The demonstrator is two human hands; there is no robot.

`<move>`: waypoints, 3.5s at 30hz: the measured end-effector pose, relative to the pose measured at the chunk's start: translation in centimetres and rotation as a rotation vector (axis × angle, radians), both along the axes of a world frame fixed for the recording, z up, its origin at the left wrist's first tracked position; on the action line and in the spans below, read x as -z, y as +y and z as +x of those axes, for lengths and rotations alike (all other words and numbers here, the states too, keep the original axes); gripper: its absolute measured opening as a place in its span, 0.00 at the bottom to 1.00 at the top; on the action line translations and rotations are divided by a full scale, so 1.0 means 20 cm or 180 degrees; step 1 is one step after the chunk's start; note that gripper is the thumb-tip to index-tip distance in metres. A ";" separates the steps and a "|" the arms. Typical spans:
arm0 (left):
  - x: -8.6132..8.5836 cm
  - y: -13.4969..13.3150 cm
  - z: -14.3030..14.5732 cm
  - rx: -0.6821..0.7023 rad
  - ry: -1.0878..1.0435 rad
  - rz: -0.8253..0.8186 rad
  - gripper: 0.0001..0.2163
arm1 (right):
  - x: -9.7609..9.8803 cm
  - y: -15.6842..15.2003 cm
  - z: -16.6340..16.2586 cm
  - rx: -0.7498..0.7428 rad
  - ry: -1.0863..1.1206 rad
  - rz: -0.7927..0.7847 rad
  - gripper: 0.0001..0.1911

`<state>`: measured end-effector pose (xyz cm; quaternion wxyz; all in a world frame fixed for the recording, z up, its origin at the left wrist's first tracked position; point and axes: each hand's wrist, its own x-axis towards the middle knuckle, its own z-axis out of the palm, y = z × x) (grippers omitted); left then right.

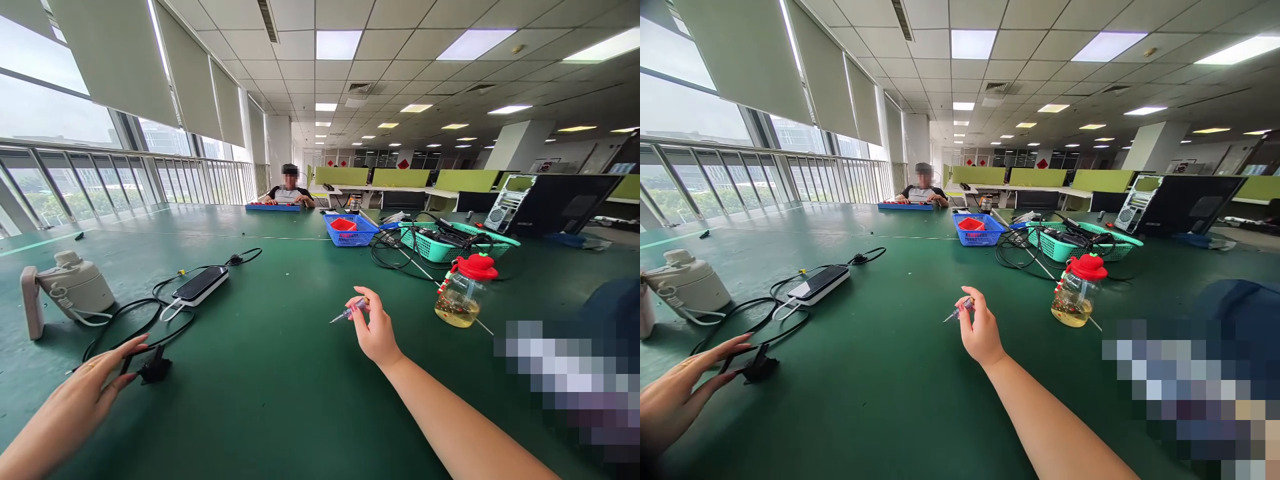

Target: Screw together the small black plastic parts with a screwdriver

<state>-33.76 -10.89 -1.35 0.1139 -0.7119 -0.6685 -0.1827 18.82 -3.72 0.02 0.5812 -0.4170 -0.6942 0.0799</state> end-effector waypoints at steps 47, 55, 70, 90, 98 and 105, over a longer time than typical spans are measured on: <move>-0.23 0.49 1.79 0.1947 0.0162 -0.0556 0.11 | -0.04 -0.02 0.02 0.0250 -0.0530 0.0445 0.16; -0.10 0.55 1.74 0.2136 -0.0534 -0.0845 0.16 | -0.04 -0.01 0.01 0.0240 -0.0368 -0.0049 0.13; -0.05 0.57 1.69 0.2012 -0.1001 -0.0923 0.13 | -0.09 -0.08 -0.04 0.0049 -0.0924 0.0060 0.15; -0.02 0.60 1.68 0.1621 -0.1199 -0.0778 0.14 | -0.11 -0.10 -0.03 -0.0450 -0.2083 0.0684 0.22; -0.01 0.61 1.69 0.1571 -0.1169 -0.0798 0.14 | -0.09 -0.10 -0.04 -0.0637 -0.2648 0.0869 0.24; 0.00 0.62 1.68 0.1572 -0.1124 -0.0785 0.15 | -0.08 -0.12 -0.07 -0.0565 -0.2938 0.0842 0.18</move>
